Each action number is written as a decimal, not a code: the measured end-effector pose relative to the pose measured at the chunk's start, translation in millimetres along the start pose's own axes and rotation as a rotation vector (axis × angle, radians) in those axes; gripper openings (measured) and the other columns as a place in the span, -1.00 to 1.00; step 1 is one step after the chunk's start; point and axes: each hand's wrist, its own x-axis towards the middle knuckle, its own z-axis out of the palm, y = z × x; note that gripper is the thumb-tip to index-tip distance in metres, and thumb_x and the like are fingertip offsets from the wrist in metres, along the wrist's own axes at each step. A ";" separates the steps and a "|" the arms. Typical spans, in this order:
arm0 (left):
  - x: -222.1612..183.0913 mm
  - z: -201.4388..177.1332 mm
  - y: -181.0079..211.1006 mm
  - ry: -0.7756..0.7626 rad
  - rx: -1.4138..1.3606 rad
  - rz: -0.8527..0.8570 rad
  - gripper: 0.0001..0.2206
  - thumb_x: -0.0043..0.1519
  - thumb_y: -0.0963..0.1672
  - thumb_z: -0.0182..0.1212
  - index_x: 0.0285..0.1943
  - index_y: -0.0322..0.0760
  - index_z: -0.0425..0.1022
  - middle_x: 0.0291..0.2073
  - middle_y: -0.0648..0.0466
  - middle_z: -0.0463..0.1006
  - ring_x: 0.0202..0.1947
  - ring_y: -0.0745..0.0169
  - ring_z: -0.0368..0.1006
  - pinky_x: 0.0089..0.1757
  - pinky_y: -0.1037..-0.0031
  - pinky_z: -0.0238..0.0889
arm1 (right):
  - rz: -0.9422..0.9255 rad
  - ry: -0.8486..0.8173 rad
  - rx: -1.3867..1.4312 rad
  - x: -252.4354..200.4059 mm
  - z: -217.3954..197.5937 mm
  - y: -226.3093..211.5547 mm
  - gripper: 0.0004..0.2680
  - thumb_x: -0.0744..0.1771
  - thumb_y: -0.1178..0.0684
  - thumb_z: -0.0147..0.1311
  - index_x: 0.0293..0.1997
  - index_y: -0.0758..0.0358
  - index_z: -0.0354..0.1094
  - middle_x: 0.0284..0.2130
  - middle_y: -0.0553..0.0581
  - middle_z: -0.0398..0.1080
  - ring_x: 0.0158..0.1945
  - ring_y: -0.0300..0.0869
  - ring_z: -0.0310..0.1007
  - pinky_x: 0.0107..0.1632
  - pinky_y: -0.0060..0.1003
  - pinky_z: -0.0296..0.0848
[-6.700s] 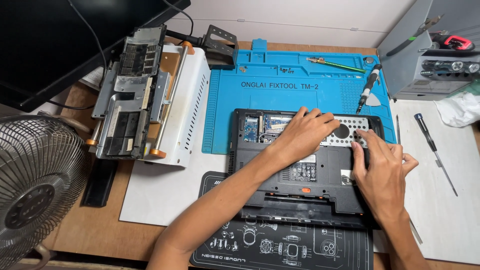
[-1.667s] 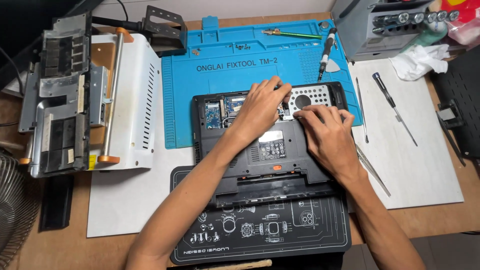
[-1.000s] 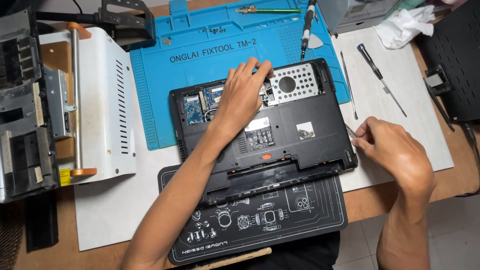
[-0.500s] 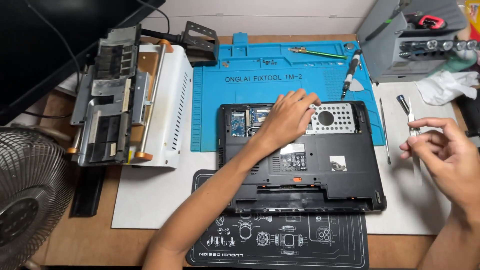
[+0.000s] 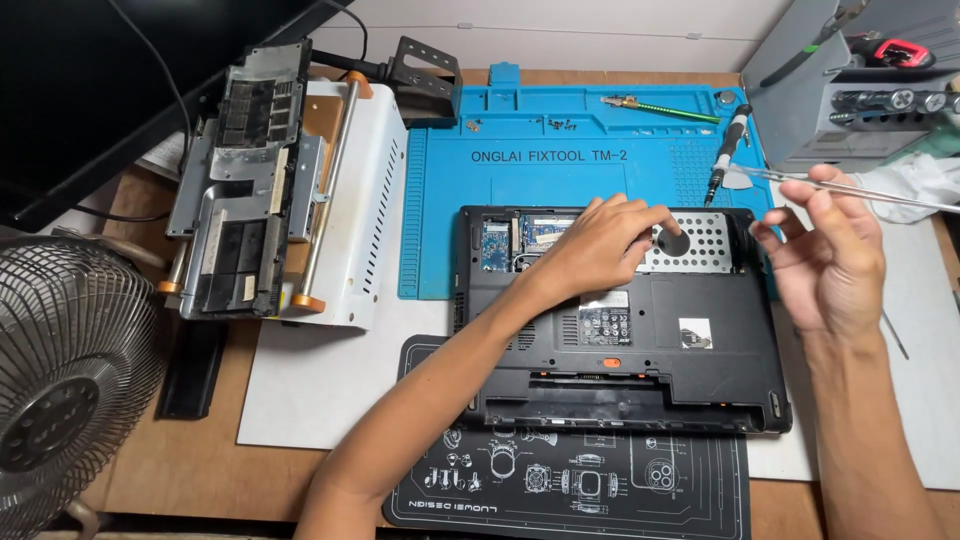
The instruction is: Disassembling a laptop by removing screws from the bottom and then removing the keyboard.
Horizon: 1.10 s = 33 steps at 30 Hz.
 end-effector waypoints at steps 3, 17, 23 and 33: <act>-0.6 -0.4 -0.8 0.007 -0.030 -0.022 -0.76 0.29 -0.24 0.04 0.05 -0.03 0.48 -0.22 0.11 0.58 -0.12 0.08 0.42 0.08 0.07 0.16 | -0.031 -0.016 -0.085 -6.8 3.1 12.6 -0.82 0.43 0.02 0.14 0.17 0.08 0.37 -0.18 -0.03 0.53 -0.24 -0.24 0.50 0.06 -0.32 0.59; 0.9 -5.4 -3.9 0.176 -0.032 -0.097 -0.77 0.21 -0.32 0.03 -0.04 -0.22 0.41 -0.46 0.10 0.41 -0.34 0.11 0.36 0.00 0.21 0.19 | -0.824 -0.232 -0.928 -37.3 23.3 24.7 -0.92 0.45 0.43 0.13 0.05 0.60 0.40 -0.09 0.47 0.45 0.00 0.12 0.46 0.06 -0.16 0.52; -0.8 -12.7 0.1 0.067 -0.062 -0.137 -0.77 0.18 -0.26 -0.07 -0.15 -0.12 0.49 -0.39 0.19 0.53 -0.24 0.18 0.41 -0.08 0.28 0.16 | -0.936 -0.282 -1.040 -37.8 24.3 24.3 -0.91 0.43 0.40 0.18 0.03 0.56 0.42 -0.11 0.43 0.50 -0.02 0.17 0.50 0.06 -0.09 0.51; 1.0 -18.1 0.3 -0.040 -0.114 -0.207 -0.84 0.09 -0.15 0.15 -0.15 -0.11 0.50 -0.45 0.22 0.44 -0.18 0.19 0.47 0.23 -0.24 -0.04 | -0.993 -0.312 -1.043 -39.0 27.3 22.1 -0.90 0.42 0.43 0.18 0.04 0.58 0.42 -0.11 0.44 0.50 -0.03 0.17 0.51 0.05 -0.10 0.53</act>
